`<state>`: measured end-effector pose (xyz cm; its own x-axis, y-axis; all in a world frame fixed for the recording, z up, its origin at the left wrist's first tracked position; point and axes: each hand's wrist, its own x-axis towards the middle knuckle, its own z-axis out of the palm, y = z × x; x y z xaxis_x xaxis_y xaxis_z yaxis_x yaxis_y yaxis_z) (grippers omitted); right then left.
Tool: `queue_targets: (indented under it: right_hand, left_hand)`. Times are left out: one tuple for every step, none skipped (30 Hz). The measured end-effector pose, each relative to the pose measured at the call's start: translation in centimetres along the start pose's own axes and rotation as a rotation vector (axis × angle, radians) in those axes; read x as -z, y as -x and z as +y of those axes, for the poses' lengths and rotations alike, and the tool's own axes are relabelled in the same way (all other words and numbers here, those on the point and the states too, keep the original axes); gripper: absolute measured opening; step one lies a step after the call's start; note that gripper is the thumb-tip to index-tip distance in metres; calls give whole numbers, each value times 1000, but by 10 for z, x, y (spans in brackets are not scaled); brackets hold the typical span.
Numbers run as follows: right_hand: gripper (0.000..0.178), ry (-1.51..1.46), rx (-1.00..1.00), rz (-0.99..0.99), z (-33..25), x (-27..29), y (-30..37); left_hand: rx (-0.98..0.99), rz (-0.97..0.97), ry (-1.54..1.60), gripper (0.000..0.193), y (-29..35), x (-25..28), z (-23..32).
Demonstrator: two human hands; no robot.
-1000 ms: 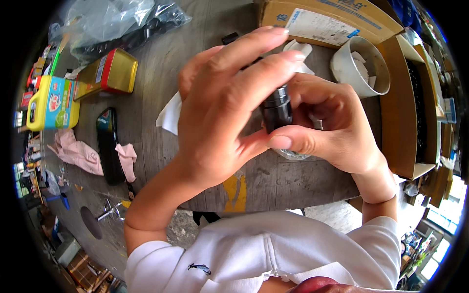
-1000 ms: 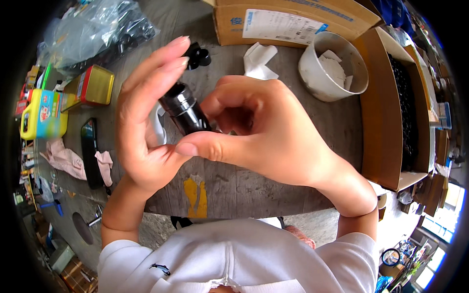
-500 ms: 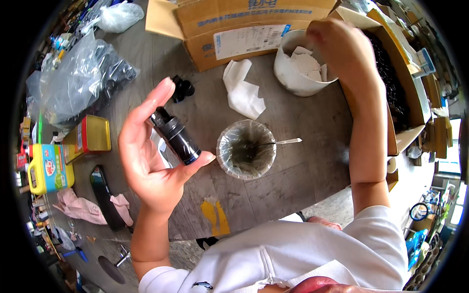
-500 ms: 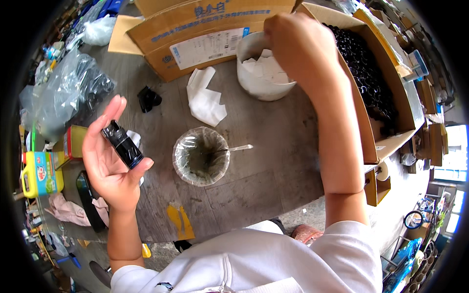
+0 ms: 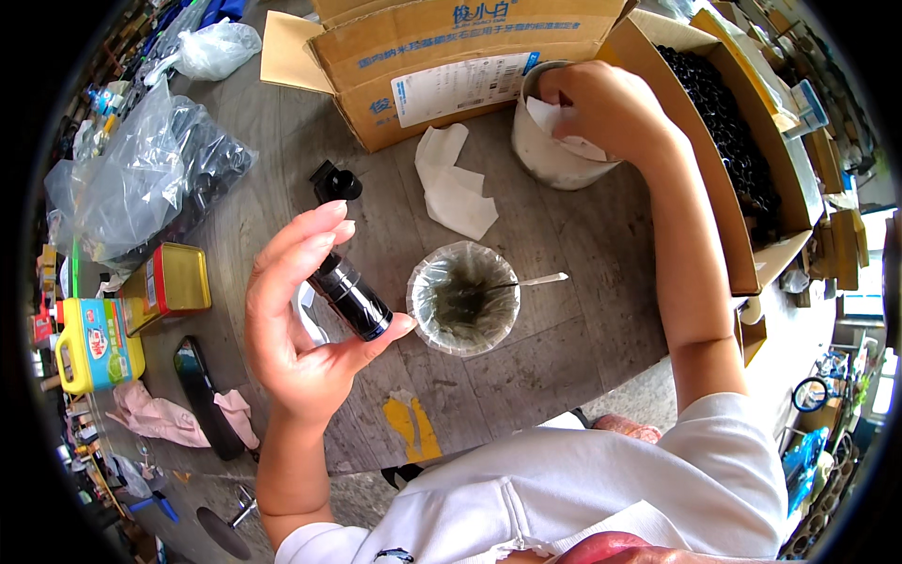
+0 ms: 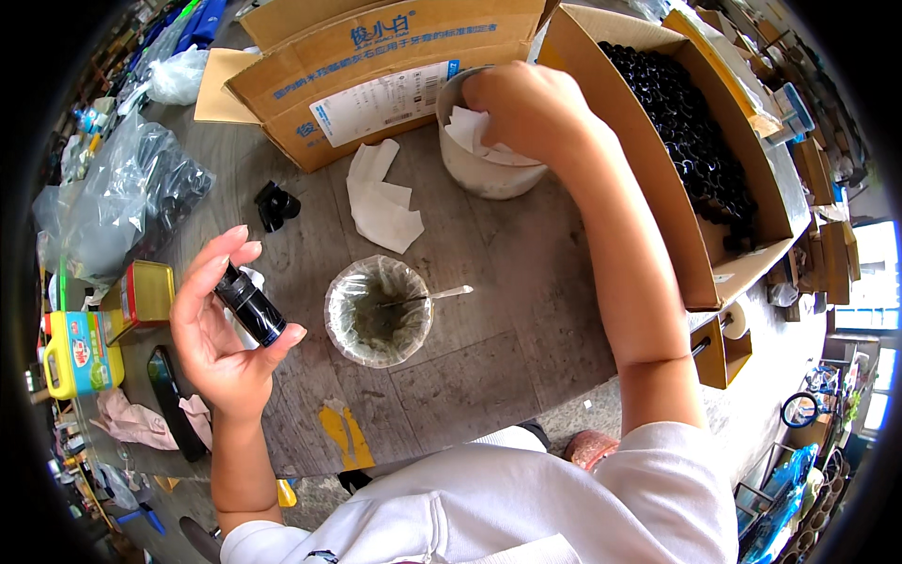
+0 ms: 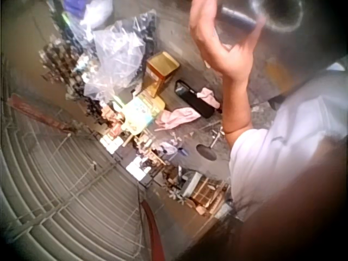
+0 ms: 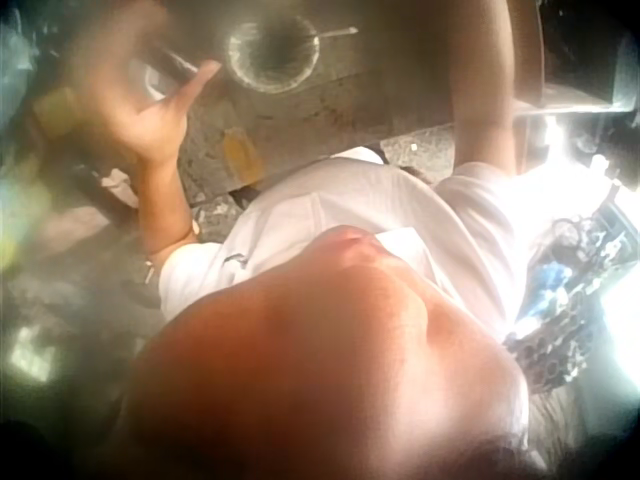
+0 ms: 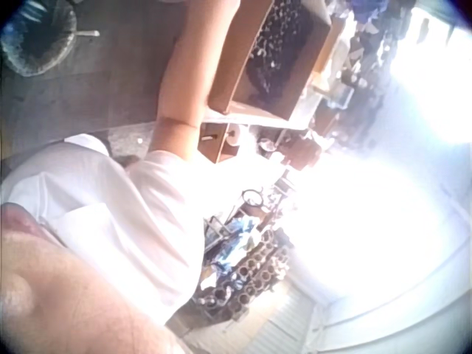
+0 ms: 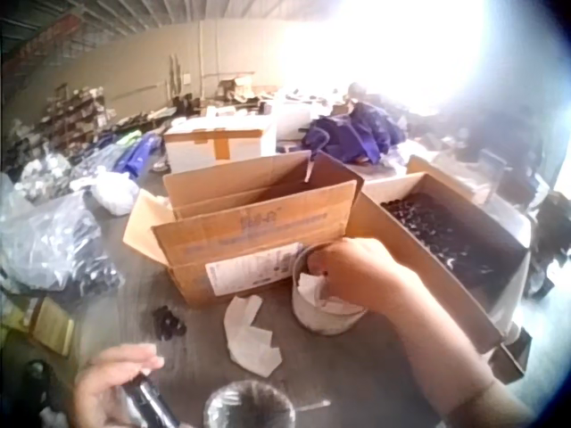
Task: The person cleans small black cylindrical mechanical parts by applying a dark paste with a metal tool and wiping them with a white tissue. The person handles the parts one at a time, rotating them to cover all surfaces, and places the cleaned items into a cardboard box.
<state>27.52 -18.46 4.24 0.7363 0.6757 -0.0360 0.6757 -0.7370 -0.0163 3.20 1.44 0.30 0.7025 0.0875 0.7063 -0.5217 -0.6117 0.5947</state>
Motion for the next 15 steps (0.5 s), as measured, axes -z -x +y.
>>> queue_targets:
  right_hand:
    - [26,-24,4,32,1,1,0]
    - [23,-49,8,64,4,2,0]
    - [20,-73,10,96,8,3,0]
    - [13,-52,19,145,9,2,0]
    - [13,-65,65,173,14,1,0]
    - [13,-79,111,201,18,0,-1]
    - [13,-94,156,229,20,0,-2]
    - [19,-150,181,243,21,1,-2]
    - [19,-191,159,240,17,6,-1]
    - [19,-232,137,236,12,13,3]
    - [19,-273,116,232,8,17,6]
    - [19,-224,107,260,8,18,8]
    - [20,-258,61,202,7,23,9]
    - [20,-291,15,144,6,29,10]
    - [21,-324,-29,85,5,33,10]
  left_hand:
    - [-3,2,-7,77,0,0,1]
    - [7,-4,-14,76,0,1,2]
    - [14,-11,-19,75,-1,2,2]
    - [22,-18,-24,74,-2,2,3]
    - [27,-17,-19,74,-2,1,3]
    - [32,-17,-15,73,-2,1,3]
    - [37,-17,-10,72,-2,1,2]
    - [32,-17,-9,73,-1,0,2]
    - [29,-16,-9,73,-1,0,1]
    - [26,-15,-9,73,0,1,0]
    - [24,-15,-15,73,0,1,0]
    - [21,-14,-18,74,0,1,0]
    - [18,-13,-21,74,0,1,0]
    - [10,-11,-23,72,-2,0,0]
    - [4,-7,-26,71,-3,1,2]
